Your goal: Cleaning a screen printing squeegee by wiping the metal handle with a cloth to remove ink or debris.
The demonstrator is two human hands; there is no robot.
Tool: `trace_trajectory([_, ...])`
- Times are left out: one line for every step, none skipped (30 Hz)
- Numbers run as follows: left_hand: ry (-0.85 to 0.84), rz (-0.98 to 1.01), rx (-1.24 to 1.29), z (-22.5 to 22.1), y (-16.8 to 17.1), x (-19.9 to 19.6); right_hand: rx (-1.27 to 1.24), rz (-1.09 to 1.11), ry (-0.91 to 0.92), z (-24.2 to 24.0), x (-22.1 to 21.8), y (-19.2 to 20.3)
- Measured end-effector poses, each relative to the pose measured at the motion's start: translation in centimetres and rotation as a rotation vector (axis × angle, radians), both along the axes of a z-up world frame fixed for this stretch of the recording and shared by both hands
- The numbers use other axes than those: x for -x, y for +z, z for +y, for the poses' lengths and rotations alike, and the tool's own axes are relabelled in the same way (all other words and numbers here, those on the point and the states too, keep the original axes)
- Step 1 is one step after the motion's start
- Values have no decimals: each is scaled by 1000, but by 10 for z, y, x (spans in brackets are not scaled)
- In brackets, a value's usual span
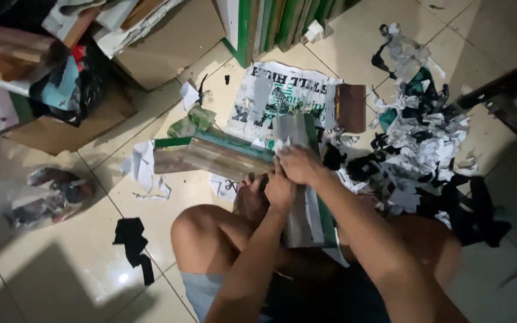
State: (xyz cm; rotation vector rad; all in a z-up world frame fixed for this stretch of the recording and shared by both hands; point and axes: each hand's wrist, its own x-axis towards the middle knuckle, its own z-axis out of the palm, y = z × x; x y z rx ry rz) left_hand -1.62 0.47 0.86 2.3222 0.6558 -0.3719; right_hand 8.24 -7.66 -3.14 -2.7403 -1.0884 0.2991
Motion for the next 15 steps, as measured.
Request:
trace_trajectory([6,-4,1,0,15,4,1,-4,6,-3,12,17])
trace_trajectory([-8,-12,39,-2,29,8,-12,170,-113,-8,26,33])
trace_trajectory([-23,-20,78,-3,43,12,-24,344,-233,-13,39,49])
trace_trajectory([-25,-13,80,3,25,11,-22,350,-236,-16,43,70])
trace_trajectory([-83,30,81,8,7,10,0,453,-262,-18,46,91])
trace_trajectory([-143,69,78,15,-10,7,17,551,-288,-20,47,112])
trace_trajectory([-147,71,75,21,2,3,14,553,-290,-25,43,98])
trace_trajectory([-205,185,-27,30,14,-7,15,551,-273,-27,33,84])
trace_trajectory([-261,298,-130,39,27,-18,17,549,-256,-29,23,70])
trace_trajectory([-260,300,-131,46,43,-11,16,551,-254,-28,22,71])
trace_trajectory([-277,164,-117,54,59,-5,12,553,-253,-27,21,71])
trace_trajectory([-295,23,-105,60,76,-2,5,550,-254,-27,18,72])
trace_trajectory([-295,21,-106,67,60,-9,3,548,-254,-29,17,74])
trace_trajectory([-267,-58,-120,74,43,-17,-21,555,-269,-31,18,75])
trace_trajectory([-239,-137,-133,81,26,-25,-45,562,-283,-33,17,75])
